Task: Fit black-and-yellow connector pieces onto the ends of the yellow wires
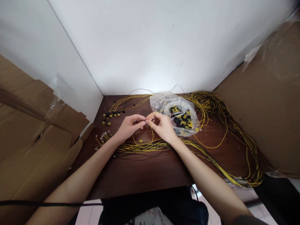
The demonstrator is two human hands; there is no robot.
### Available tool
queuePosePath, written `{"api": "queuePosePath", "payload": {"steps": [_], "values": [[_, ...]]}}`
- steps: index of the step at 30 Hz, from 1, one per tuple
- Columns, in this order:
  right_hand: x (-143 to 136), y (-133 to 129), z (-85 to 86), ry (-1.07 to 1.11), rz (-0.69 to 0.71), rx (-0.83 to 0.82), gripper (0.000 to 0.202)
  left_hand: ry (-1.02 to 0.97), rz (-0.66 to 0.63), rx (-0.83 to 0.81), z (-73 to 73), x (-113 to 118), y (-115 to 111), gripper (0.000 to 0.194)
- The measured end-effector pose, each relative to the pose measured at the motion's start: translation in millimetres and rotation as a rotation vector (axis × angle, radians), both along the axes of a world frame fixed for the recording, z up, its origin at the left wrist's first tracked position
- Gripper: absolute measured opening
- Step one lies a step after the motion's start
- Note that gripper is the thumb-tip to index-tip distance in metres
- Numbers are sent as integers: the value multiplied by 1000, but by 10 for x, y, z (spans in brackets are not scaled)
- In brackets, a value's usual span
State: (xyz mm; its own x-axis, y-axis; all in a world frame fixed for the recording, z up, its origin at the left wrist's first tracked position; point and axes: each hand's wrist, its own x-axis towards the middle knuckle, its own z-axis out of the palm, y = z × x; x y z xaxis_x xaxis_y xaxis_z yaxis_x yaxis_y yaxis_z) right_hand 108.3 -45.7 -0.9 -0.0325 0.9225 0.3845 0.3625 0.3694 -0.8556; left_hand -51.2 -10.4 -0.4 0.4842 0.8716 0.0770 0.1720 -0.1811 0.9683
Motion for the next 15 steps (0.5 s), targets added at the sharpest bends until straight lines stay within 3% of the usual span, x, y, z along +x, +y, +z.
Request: {"api": "queuePosePath", "payload": {"steps": [10, 15], "values": [[24, -13, 40, 121, -119, 8, 8, 26, -12, 12, 36, 4, -12, 21], [33, 4, 21, 138, -98, 3, 8, 28, -19, 3, 46, 5, -15, 22]]}}
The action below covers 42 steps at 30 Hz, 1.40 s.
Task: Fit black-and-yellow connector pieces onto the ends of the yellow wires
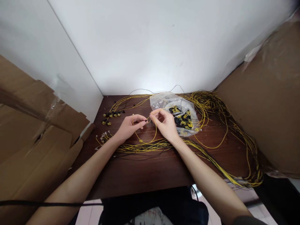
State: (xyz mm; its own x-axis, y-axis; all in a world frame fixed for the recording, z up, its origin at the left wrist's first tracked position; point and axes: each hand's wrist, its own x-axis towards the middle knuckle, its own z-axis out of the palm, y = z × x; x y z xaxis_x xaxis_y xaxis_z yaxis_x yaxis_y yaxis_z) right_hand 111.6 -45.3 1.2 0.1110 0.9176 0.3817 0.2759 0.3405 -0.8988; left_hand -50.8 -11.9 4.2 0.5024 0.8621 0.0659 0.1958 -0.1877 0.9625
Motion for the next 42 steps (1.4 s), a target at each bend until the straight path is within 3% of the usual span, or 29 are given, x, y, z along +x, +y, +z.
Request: {"api": "queuePosePath", "payload": {"steps": [16, 29, 42], "values": [[-21, -13, -13, -198, 54, 13, 5, -13, 5, 6, -26, -6, 16, 18], [27, -6, 5, 28, -101, 12, 10, 20, 8, -4, -5, -2, 6, 20], [-7, -17, 19, -83, -12, 13, 9, 5, 11, 7, -10, 4, 6, 24]]}}
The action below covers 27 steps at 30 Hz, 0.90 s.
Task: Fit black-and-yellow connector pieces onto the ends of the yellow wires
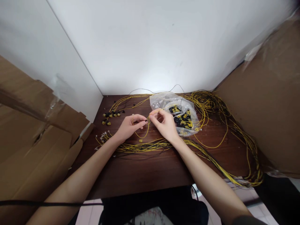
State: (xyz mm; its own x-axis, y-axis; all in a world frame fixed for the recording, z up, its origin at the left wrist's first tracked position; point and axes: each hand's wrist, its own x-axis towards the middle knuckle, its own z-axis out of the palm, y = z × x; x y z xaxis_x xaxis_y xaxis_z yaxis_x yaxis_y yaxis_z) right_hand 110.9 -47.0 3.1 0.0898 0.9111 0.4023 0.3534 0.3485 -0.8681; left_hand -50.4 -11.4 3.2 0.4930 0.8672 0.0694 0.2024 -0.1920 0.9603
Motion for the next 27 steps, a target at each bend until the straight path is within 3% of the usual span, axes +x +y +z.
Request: {"api": "queuePosePath", "payload": {"steps": [10, 27], "values": [[-17, -15, -4, -173, 58, 19, 8, -45, -24, -17, -51, -7, 19, 20], [8, -5, 16, -1, -93, 42, 9, 11, -3, -8, 10, -1, -14, 21]]}}
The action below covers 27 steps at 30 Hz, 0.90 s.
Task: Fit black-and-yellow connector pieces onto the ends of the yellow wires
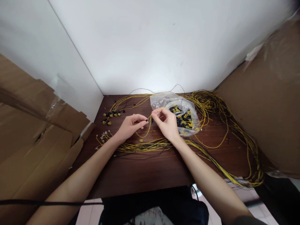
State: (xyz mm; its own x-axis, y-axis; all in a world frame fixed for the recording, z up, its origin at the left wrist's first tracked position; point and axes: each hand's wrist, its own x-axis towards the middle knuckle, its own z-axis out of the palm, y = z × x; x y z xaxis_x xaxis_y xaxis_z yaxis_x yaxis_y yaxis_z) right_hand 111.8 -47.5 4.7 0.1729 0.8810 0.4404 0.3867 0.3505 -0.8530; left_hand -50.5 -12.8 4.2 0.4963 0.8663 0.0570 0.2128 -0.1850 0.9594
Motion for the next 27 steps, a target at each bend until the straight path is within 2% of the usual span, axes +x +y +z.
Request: {"api": "queuePosePath", "payload": {"steps": [6, 15, 27], "values": [[7, 2, -11, -23, 67, -29, 9, -3, -6, 27, -7, 1, 6, 23], [-22, -12, -25, -189, 150, -35, 8, -46, -26, -6, -59, -7, 29, 21], [-3, -19, 4, -127, 76, 9, 8, -34, -10, -21, -44, 1, 24, 23]]}}
